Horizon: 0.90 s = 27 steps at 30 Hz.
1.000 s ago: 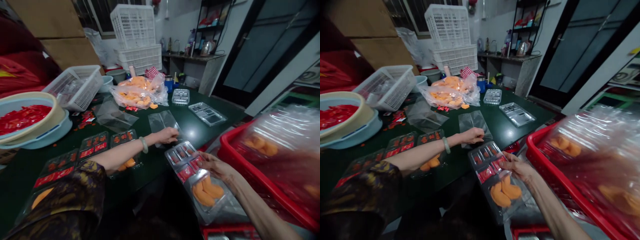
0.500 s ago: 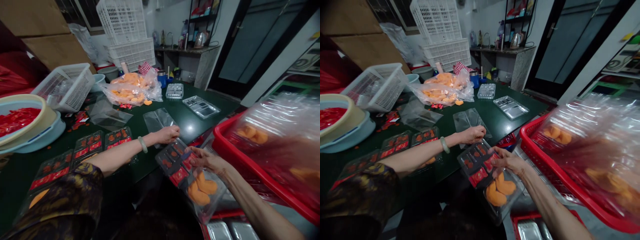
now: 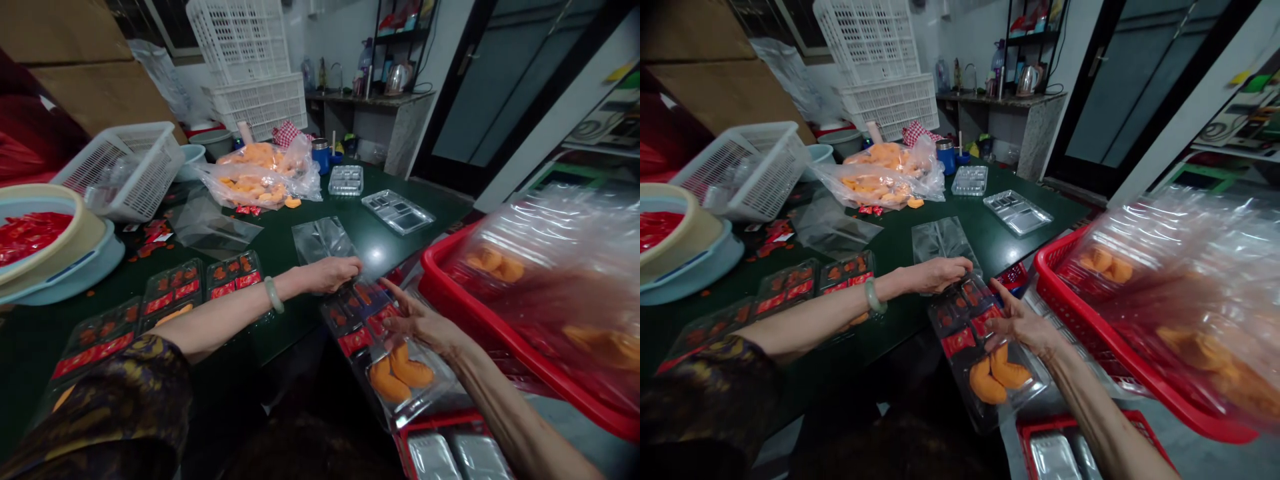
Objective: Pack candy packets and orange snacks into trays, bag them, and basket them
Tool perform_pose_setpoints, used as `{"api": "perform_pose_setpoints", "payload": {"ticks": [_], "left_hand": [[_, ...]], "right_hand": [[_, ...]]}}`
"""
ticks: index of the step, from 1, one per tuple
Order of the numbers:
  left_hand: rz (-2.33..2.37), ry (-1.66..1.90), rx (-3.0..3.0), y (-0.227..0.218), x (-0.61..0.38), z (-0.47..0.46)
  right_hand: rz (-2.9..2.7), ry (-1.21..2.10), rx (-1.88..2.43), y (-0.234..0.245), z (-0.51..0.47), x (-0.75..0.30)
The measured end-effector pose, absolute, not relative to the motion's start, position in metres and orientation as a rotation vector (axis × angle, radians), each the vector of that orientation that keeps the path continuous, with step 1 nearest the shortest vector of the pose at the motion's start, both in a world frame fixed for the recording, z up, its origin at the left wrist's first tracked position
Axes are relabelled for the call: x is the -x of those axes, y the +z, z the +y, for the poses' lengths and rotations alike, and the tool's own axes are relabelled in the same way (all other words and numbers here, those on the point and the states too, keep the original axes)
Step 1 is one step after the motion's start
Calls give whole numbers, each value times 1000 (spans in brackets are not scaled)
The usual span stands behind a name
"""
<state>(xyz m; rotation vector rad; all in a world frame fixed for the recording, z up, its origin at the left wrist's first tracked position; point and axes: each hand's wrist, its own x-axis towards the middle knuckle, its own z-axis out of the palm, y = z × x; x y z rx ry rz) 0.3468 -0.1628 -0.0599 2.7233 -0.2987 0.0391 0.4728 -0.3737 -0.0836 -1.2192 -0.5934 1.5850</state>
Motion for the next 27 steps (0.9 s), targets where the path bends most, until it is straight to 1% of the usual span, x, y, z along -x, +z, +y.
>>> {"api": "perform_pose_setpoints", "payload": {"ticks": [4, 16, 27], "left_hand": [[-288, 111, -2744, -55, -345, -167], [-276, 63, -2906, -62, -339, -189], [-218, 229, -2869, -70, -320, -192]], "right_hand": [[-609, 1570, 1244, -83, -379, -473], [-620, 1570, 1181, -94, -377, -466], [-563, 1590, 1126, -92, -377, -464]]}}
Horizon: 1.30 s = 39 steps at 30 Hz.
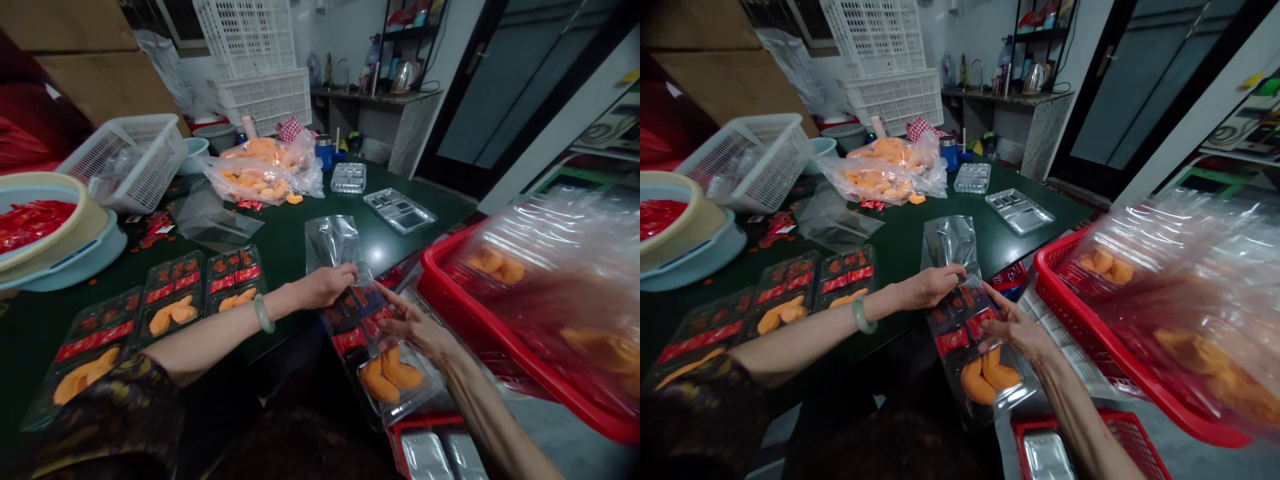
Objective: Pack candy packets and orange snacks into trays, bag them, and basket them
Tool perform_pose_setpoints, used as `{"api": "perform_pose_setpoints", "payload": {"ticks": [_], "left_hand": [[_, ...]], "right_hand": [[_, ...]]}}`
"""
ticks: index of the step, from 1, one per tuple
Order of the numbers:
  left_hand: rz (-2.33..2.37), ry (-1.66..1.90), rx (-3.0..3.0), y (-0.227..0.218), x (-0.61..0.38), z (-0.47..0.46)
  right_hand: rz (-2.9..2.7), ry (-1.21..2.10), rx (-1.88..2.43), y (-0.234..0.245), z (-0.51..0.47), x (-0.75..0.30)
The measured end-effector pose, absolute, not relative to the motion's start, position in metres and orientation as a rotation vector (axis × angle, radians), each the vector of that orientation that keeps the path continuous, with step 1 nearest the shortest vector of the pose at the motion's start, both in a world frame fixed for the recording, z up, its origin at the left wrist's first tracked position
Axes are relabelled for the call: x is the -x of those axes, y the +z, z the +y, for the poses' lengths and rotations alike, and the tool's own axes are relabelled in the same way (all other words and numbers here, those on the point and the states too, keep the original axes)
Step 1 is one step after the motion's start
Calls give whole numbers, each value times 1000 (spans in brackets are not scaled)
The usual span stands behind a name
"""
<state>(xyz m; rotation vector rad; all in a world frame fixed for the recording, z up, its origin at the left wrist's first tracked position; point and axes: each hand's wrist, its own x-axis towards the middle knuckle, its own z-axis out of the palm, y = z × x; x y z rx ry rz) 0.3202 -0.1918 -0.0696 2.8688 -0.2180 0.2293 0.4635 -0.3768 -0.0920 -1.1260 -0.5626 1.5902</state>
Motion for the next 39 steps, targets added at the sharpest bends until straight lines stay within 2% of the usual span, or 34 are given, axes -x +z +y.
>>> {"api": "perform_pose_setpoints", "payload": {"ticks": [3, 6, 11, 19, 24, 29, 33, 36, 39], "left_hand": [[-60, 332, -2938, -71, -313, -192], [297, 393, -3042, -75, -305, -187], [976, 257, -2801, -83, -294, -178], [700, 271, -2110, -94, -293, -184], [816, 423, -2442, -88, -287, -210], [705, 169, -2723, -82, -275, -233], [733, 44, -2826, -80, -264, -216], [807, 18, -2930, -79, -263, -193], [806, -28, -3027, -78, -266, -179]], "right_hand": [[-533, 1568, 1099, -94, -376, -464], [-531, 1544, 1085, -100, -375, -465], [-520, 1524, 1058, -109, -378, -467], [-405, 1424, 1042, -114, -380, -461], [-293, 1317, 1021, -112, -373, -450], [-187, 1209, 1081, -108, -362, -440], [-339, 1049, 1299, -109, -331, -439], [-671, 821, 1781, -104, -297, -439], [-1055, 400, 2276, -96, -276, -437]]}}
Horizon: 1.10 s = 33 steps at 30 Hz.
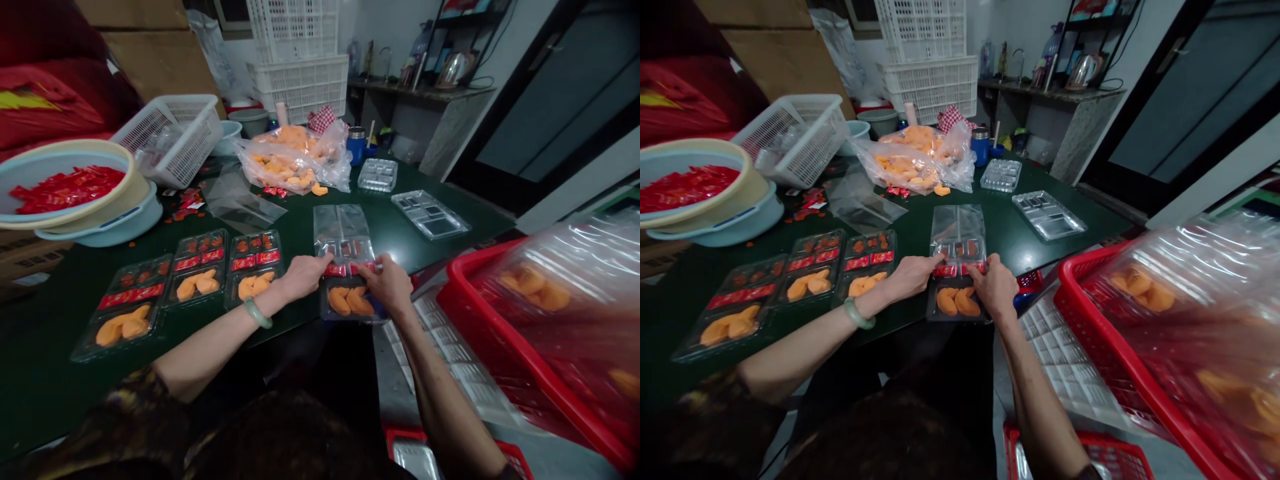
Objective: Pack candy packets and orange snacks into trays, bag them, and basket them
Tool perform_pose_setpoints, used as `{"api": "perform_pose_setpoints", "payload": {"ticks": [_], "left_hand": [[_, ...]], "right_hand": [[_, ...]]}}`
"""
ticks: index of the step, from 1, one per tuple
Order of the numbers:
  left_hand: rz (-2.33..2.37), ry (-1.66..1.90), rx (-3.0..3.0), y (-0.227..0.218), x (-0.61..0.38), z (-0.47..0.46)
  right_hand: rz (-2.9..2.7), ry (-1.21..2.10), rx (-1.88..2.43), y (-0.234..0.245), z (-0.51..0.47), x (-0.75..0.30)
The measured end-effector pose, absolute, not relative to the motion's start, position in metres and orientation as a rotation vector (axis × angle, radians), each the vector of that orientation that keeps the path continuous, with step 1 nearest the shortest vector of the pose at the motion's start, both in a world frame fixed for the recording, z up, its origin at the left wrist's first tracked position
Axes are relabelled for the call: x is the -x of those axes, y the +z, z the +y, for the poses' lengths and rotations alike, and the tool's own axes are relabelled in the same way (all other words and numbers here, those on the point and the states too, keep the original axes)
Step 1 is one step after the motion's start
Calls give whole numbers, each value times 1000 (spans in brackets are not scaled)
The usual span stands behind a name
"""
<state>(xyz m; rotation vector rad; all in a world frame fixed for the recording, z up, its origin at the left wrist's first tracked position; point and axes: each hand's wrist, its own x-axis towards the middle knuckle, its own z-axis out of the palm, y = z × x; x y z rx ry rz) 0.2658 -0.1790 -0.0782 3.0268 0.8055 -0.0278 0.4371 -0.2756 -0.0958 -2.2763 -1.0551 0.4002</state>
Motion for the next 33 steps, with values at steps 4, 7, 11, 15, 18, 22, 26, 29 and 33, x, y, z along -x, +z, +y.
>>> {"api": "perform_pose_setpoints", "payload": {"ticks": [4, 7, 11, 15, 18, 22, 26, 29, 33], "left_hand": [[794, -56, -3058, -80, -268, -178], [772, -31, -3053, -82, -268, -178], [691, -80, -3030, -81, -269, -173], [557, -115, -3068, -72, -270, -173], [471, -81, -3112, -64, -269, -175], [438, -81, -3129, -61, -266, -168], [393, -57, -3121, -63, -266, -155], [424, -56, -3154, -65, -271, -153], [467, -82, -3195, -71, -277, -161]], "right_hand": [[-1371, 108, 2214, -95, -291, -440], [-1741, 243, 1819, -105, -325, -450], [-1911, 293, 1535, -126, -342, -461], [-1720, 63, 1612, -134, -320, -448], [-1665, -32, 1804, -123, -308, -433], [-1732, -217, 2019, -102, -298, -432], [-1964, -94, 1820, -101, -272, -450], [-2056, 54, 1749, -109, -247, -455], [-1917, -89, 1951, -110, -224, -442]]}}
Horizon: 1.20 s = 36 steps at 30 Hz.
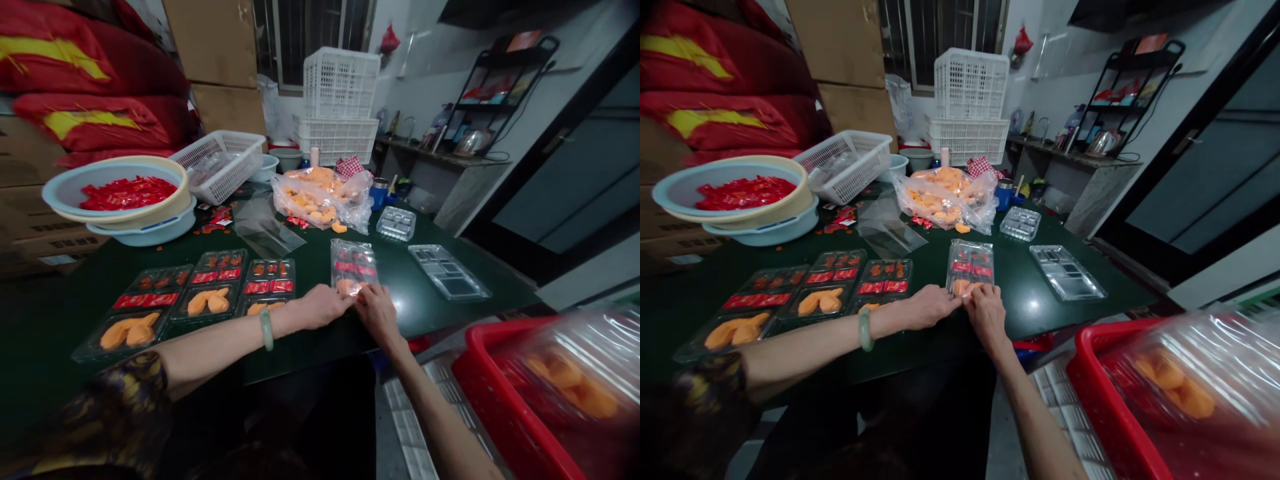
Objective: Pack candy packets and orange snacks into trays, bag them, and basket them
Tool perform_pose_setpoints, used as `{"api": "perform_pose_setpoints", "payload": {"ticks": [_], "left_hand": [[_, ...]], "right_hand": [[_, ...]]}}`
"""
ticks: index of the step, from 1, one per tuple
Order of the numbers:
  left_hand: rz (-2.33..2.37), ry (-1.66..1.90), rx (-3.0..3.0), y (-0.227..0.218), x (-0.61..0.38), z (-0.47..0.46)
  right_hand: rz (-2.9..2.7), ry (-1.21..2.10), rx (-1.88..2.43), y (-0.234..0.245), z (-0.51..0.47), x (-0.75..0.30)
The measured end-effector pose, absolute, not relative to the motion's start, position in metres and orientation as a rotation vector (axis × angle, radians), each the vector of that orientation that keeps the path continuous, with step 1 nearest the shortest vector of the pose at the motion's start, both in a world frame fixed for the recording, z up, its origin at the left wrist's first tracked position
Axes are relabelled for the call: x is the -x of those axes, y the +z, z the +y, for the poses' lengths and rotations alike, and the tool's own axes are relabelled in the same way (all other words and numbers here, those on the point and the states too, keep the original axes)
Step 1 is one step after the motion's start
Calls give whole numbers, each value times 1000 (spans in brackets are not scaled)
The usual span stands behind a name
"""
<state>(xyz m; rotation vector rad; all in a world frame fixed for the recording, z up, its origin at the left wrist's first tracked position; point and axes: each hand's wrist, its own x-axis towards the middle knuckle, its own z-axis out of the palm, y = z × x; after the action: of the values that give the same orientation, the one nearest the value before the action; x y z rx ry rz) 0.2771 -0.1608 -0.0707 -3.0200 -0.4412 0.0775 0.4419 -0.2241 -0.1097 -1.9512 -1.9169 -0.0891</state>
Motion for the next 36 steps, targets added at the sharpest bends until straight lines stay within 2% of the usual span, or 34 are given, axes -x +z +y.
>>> {"api": "perform_pose_setpoints", "payload": {"ticks": [7, 11, 13, 17, 19, 23, 26, 31, 34, 36], "left_hand": [[-688, 89, 2942, -71, -268, -160], [-936, -104, 2797, -61, -277, -143], [-947, -162, 2753, -62, -290, -130], [-867, -46, 2866, -76, -314, -110], [-841, -33, 2880, -81, -320, -106], [-762, 20, 2897, -77, -321, -107], [-705, 34, 2949, -66, -315, -116], [-641, 52, 3084, -46, -293, -142], [-856, 17, 3104, -35, -267, -134], [-1184, -6, 3013, -29, -242, -113]], "right_hand": [[-1913, -97, 2108, -93, -183, -415], [-1988, -62, 2052, -95, -169, -413], [-2029, -33, 2026, -93, -170, -419], [-2148, 116, 1940, -73, -173, -462], [-1981, 151, 2045, -57, -174, -501], [-1166, -32, 2466, -38, -177, -590], [-999, -33, 2584, -47, -179, -627], [-1268, 262, 2572, -79, -172, -630], [-1310, 314, 2665, -86, -165, -628], [-1310, 205, 2670, -85, -159, -622]]}}
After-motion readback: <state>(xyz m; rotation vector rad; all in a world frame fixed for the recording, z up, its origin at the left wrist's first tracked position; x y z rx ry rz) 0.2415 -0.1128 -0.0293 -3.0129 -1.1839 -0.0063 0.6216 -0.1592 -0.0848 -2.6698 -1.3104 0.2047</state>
